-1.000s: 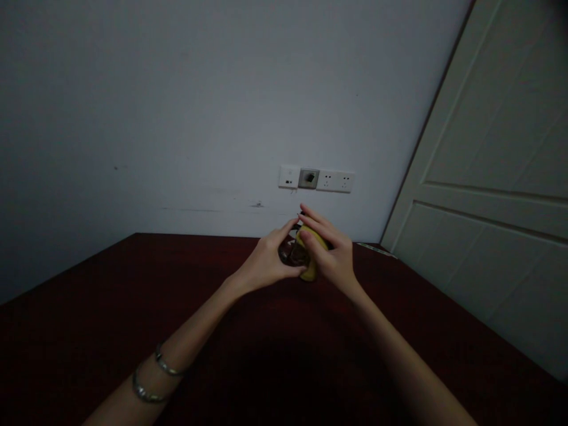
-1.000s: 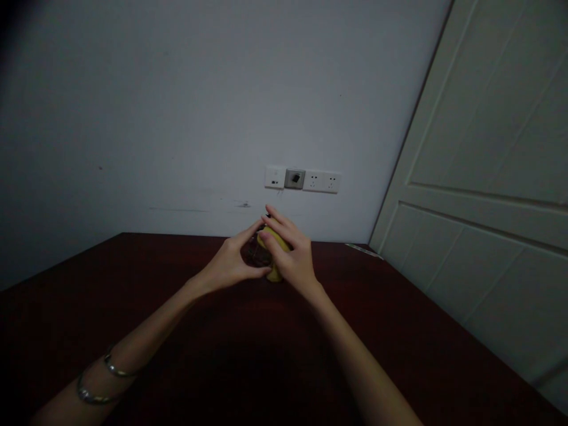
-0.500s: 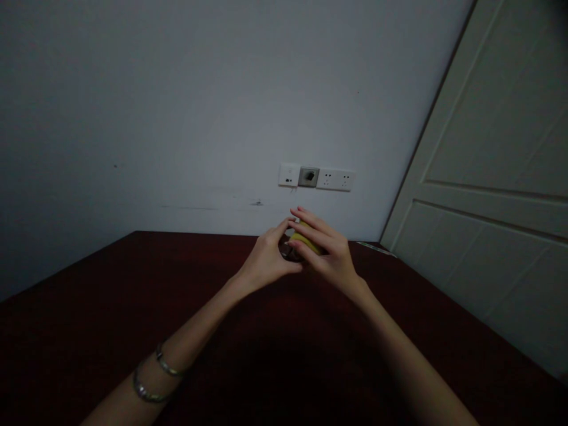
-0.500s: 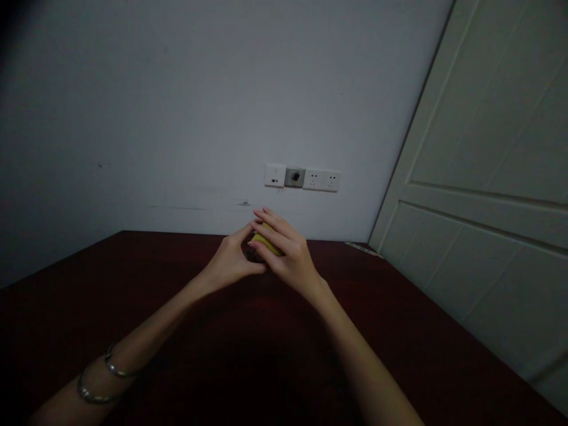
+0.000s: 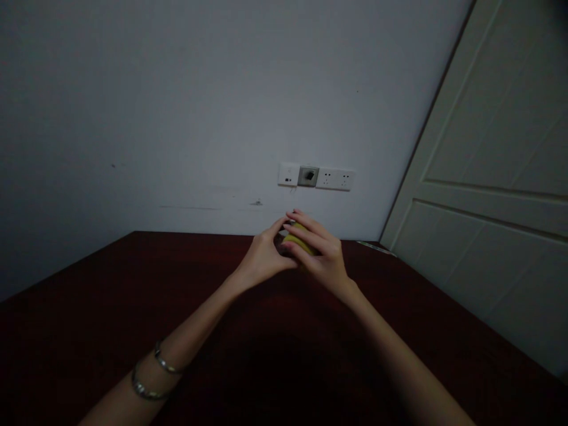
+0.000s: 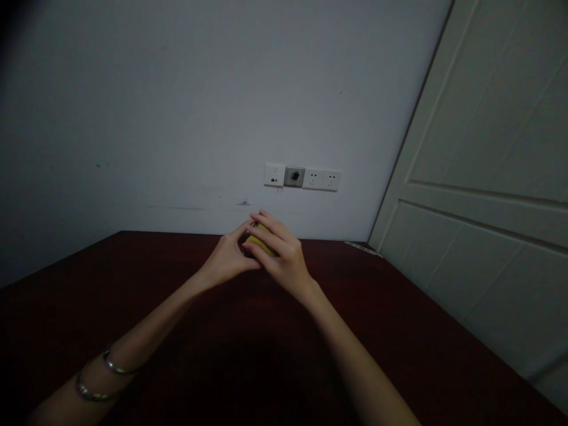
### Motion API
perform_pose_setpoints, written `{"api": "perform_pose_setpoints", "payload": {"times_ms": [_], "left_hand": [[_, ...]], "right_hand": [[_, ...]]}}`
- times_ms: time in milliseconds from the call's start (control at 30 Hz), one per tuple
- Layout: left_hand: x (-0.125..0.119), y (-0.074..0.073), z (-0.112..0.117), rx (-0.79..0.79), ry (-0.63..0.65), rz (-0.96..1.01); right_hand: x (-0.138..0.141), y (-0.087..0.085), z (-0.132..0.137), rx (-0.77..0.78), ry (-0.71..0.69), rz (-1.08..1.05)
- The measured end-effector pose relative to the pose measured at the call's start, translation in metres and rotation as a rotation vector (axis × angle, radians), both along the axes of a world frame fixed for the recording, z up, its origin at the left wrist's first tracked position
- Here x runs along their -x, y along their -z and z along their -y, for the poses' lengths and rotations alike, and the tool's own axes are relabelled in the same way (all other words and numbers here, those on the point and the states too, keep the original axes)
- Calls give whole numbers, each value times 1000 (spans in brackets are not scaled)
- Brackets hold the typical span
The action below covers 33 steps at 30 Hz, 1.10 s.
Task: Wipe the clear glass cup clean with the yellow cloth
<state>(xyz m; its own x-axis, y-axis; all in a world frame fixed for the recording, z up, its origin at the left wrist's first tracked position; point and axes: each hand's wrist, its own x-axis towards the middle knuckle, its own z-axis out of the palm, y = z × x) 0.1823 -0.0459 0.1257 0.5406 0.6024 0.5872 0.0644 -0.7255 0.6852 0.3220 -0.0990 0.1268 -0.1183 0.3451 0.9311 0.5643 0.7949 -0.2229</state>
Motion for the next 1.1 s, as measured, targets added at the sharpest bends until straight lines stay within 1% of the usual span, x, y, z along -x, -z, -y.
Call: {"api": "perform_pose_setpoints", "payload": {"times_ms": [67, 167, 233, 267, 433, 500, 567, 667, 733, 800, 933, 1100], "left_hand": [[-1, 1, -1, 32, 30, 18], [-3, 2, -1, 107, 86, 70], [-4, 3, -1, 157, 121, 93], [-5, 3, -2, 177, 131, 98], [-5, 4, -4, 243, 154, 145], [-4, 4, -3, 257, 165, 161], [-4, 3, -2, 280, 185, 166], [-4, 2, -1, 311, 219, 179], [-4, 1, 0, 316, 205, 183], [-5, -1, 1, 329, 161, 190], [-5, -6, 2, 391, 89, 215], [0, -9, -2, 418, 90, 184]], "right_hand": [[-3, -1, -2, 47, 0, -143], [-11, -1, -9, 159, -37, -356], [-14, -1, -13, 202, -60, -437], [-15, -1, -13, 203, -64, -443], [-10, -2, -4, 85, -47, -267], [-9, -4, 0, 54, -47, -227], [-10, -5, 0, 55, -59, -243], [-13, -5, -4, 101, -70, -325], [-13, -5, -6, 110, -58, -346], [-11, -5, -4, 94, -36, -311], [-6, -7, 3, 73, -8, -167], [-9, -4, 2, 130, -31, 6]]}}
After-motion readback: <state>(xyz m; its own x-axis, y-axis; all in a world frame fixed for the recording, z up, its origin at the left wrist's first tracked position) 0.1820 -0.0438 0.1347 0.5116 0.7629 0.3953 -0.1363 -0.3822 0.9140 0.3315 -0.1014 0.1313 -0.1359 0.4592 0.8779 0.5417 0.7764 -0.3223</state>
